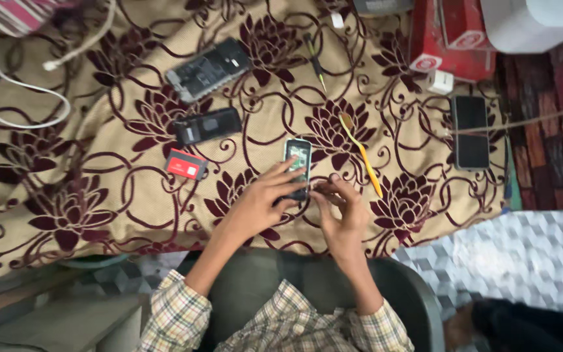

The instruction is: The person disassembles a mobile phone, removes the back cover and battery, and cleans the internal components and casing with a toothbrush. They then reassemble the phone by placing the battery and back cover back in place.

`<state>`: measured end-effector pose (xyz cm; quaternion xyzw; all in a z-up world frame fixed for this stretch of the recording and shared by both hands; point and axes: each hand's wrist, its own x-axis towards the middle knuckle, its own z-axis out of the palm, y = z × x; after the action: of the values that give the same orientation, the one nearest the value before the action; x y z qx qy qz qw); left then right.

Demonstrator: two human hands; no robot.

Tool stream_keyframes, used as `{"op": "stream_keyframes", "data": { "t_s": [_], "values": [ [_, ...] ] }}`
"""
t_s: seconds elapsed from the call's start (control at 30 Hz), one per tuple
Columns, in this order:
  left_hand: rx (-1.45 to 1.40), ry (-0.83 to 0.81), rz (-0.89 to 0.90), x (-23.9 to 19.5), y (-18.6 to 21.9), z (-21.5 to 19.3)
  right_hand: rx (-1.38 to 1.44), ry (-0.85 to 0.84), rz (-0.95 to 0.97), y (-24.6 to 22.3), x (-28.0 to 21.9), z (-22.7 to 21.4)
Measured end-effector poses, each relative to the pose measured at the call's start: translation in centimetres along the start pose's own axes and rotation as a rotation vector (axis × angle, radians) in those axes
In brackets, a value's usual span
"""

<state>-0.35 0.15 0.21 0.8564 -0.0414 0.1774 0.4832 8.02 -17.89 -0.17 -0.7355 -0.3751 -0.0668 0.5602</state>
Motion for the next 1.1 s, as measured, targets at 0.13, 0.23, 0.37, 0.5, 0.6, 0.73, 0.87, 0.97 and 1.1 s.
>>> {"op": "stream_keyframes", "data": {
  "t_s": [0.13, 0.23, 0.37, 0.5, 0.6, 0.73, 0.87, 0.97, 1.1],
  "values": [
    [0.006, 0.030, -0.048, -0.3, 0.1, 0.2, 0.185, -0.148, 0.076, -0.7, 0.8, -0.8],
    [0.010, 0.043, -0.046, -0.6, -0.2, 0.2, 0.010, -0.098, 0.055, -0.8, 0.6, 0.0],
    [0.035, 0.039, -0.035, -0.4, 0.0, 1.0, 0.074, -0.026, 0.161, -0.2, 0.5, -0.1],
    [0.068, 0.042, 0.004, -0.3, 0.3, 0.1, 0.295, -0.094, 0.089, -0.5, 0.9, 0.0],
    [0.101, 0.046, -0.030, -0.7, 0.1, 0.6, 0.074, -0.016, 0.125, -0.4, 0.0, -0.2],
    [0.089, 0.046, -0.050, -0.5, 0.1, 0.6, 0.181, -0.025, 0.300, 0.4, 0.6, -0.3],
    [0.076, 0.038, -0.051, -0.5, 0.9, 0.5, 0.417, -0.042, 0.209, 0.4, 0.4, -0.5],
    [0.090, 0.020, -0.077, 0.2, 0.9, 0.4, 0.226, 0.042, 0.174, 0.3, 0.5, -0.4],
    [0.105, 0.023, -0.041, -0.4, 0.7, 0.4, 0.206, -0.039, 0.122, 0.2, 0.1, -0.3]
  ]
}}
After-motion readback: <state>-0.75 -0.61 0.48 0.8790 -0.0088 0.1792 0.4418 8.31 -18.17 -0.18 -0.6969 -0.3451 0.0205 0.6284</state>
